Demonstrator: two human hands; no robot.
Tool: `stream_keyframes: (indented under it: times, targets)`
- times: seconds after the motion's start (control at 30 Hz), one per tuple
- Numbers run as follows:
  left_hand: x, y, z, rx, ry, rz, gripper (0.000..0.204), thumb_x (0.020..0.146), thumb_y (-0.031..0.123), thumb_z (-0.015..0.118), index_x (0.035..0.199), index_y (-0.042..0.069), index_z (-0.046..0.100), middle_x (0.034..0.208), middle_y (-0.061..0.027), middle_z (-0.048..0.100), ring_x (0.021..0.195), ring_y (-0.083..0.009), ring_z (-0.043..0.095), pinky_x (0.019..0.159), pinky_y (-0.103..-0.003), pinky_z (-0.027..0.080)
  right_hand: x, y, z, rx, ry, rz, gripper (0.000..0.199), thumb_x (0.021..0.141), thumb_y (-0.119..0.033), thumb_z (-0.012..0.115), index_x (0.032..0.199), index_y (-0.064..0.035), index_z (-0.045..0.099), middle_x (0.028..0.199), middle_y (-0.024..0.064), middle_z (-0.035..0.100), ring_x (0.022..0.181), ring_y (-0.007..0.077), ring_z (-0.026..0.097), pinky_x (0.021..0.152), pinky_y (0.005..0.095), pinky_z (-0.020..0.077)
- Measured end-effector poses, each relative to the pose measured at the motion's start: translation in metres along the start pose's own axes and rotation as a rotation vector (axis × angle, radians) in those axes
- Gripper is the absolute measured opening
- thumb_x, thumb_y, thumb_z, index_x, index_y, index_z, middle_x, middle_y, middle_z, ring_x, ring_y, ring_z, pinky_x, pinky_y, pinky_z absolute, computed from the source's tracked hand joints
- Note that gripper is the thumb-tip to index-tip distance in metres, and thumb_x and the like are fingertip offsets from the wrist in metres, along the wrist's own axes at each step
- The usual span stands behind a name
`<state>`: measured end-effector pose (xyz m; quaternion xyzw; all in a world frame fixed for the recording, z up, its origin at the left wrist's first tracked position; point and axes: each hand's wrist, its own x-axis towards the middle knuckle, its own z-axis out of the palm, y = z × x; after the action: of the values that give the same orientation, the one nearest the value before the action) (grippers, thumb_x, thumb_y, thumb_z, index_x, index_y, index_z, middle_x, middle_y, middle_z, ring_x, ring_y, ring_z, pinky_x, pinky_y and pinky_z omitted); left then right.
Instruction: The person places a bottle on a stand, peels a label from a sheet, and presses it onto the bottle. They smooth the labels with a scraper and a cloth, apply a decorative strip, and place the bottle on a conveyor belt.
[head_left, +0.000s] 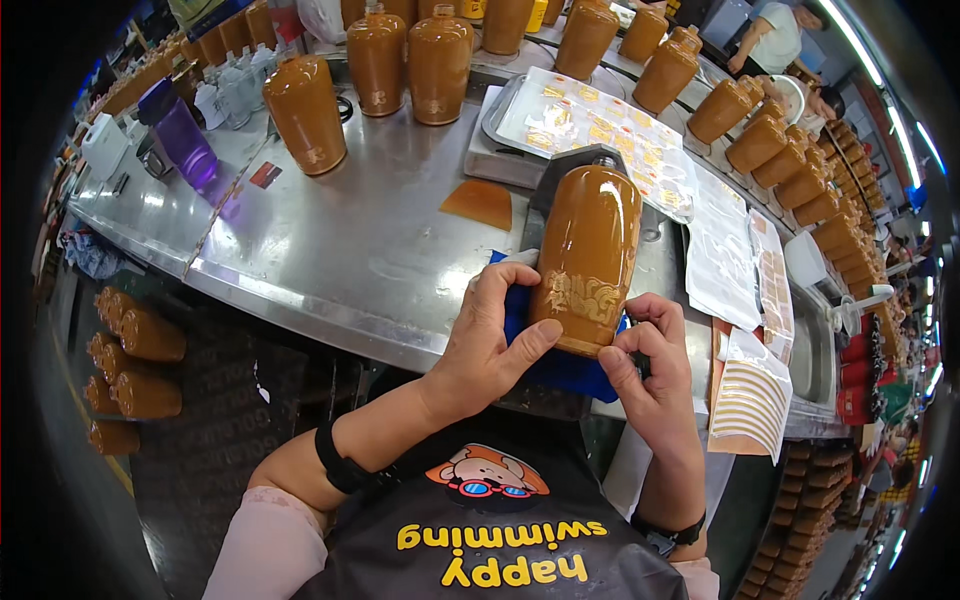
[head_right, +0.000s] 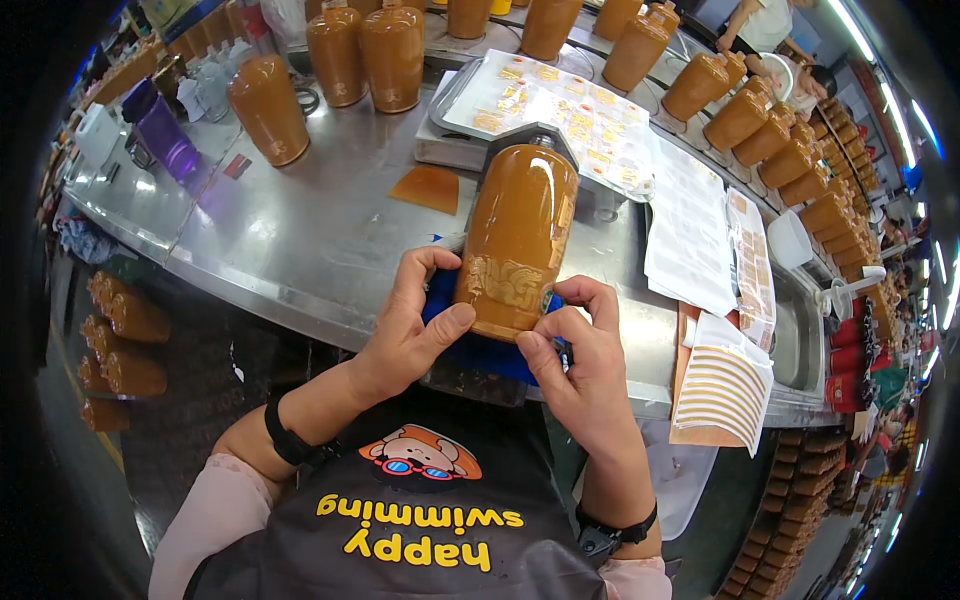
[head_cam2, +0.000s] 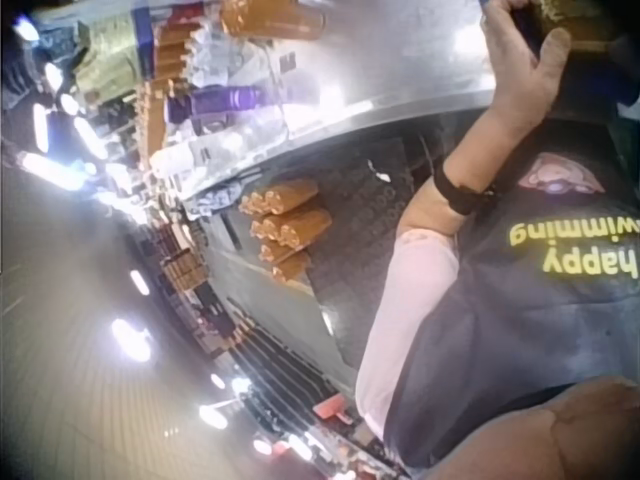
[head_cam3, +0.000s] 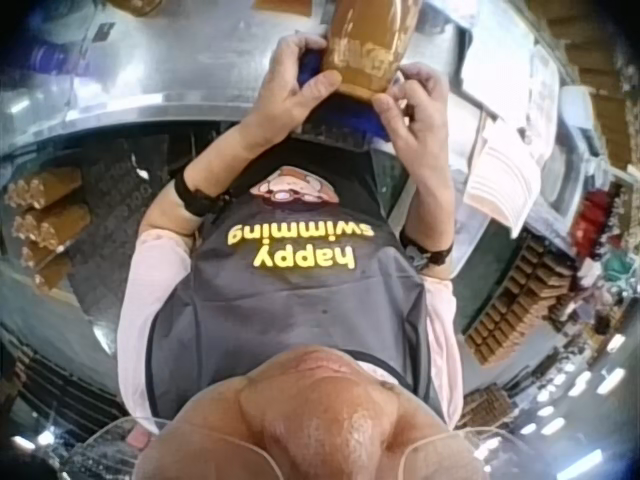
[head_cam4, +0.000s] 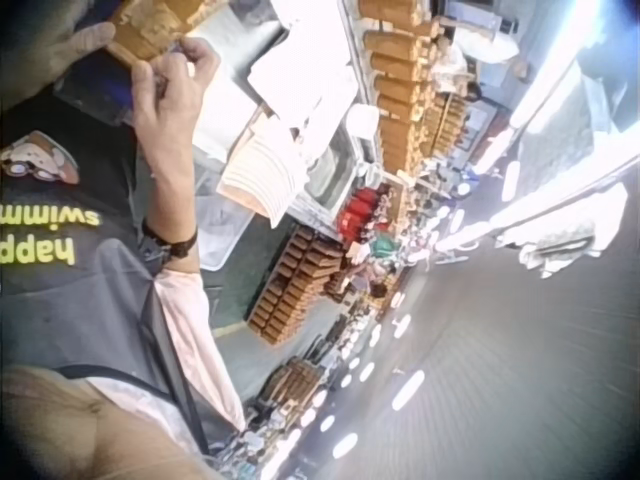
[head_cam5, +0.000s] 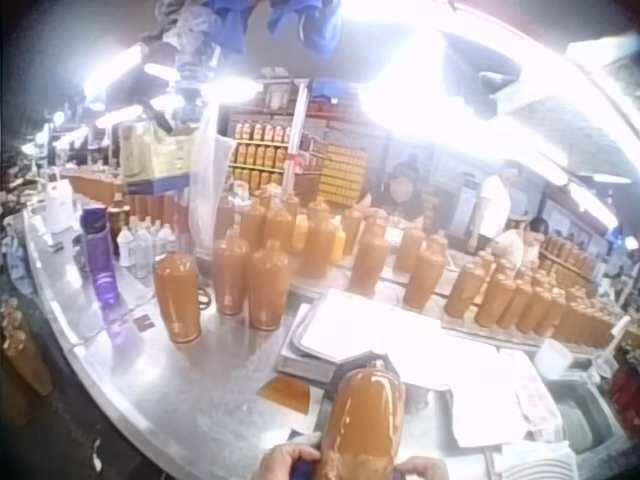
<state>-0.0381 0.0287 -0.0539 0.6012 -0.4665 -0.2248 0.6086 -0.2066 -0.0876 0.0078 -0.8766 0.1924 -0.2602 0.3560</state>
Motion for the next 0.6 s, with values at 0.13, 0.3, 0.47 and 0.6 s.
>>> stream_keyframes:
  times: [0.13,0.3,0.47,0.6]
  targets:
    - [-0.001,-0.002,0.0,-0.014,-0.003,-0.005,0.051,0.091,0.035,0.061,0.122,0.001,0.04,0.123,-0.0177,0.045,0.116,-0.0298,0.042,0.102,-0.039,0.033,0.0,0.0,0.001,0.012,0.006,0.011,0.012,0.084,-0.008,0.068,0.081,-0.0009,0.058,0.111,0.0184,0.047,0.105,0.0296,0.049,0.088,0.0358,0.0416]
    - [-0.003,-0.003,-0.001,-0.058,0.022,-0.022,0.048,0.091,0.031,0.062,0.121,0.001,0.041,0.121,-0.0166,0.045,0.115,-0.03,0.042,0.102,-0.039,0.032,0.001,0.0,0.004,0.014,0.006,0.013,0.013,0.083,-0.009,0.068,0.08,-0.0013,0.058,0.112,0.0178,0.046,0.104,0.0291,0.049,0.09,0.0361,0.0405]
    - [-0.007,-0.002,-0.026,0.27,0.146,0.434,0.023,0.085,0.014,0.066,0.106,0.009,0.057,0.106,-0.0108,0.059,0.107,-0.0298,0.049,0.103,-0.047,0.033,0.006,-0.001,0.01,0.03,0.015,0.04,0.015,0.083,-0.01,0.069,0.08,-0.0017,0.057,0.114,0.0173,0.045,0.104,0.0291,0.047,0.093,0.0376,0.0391]
    - [-0.015,-0.007,-0.026,0.341,0.01,0.636,0.023,0.079,0.007,0.067,0.101,0.014,0.061,0.107,-0.0078,0.06,0.105,-0.0258,0.052,0.101,-0.048,0.037,0.009,-0.004,0.01,0.043,-0.009,0.047,0.015,0.084,-0.011,0.069,0.079,-0.0019,0.057,0.115,0.017,0.044,0.104,0.029,0.047,0.093,0.0381,0.0389]
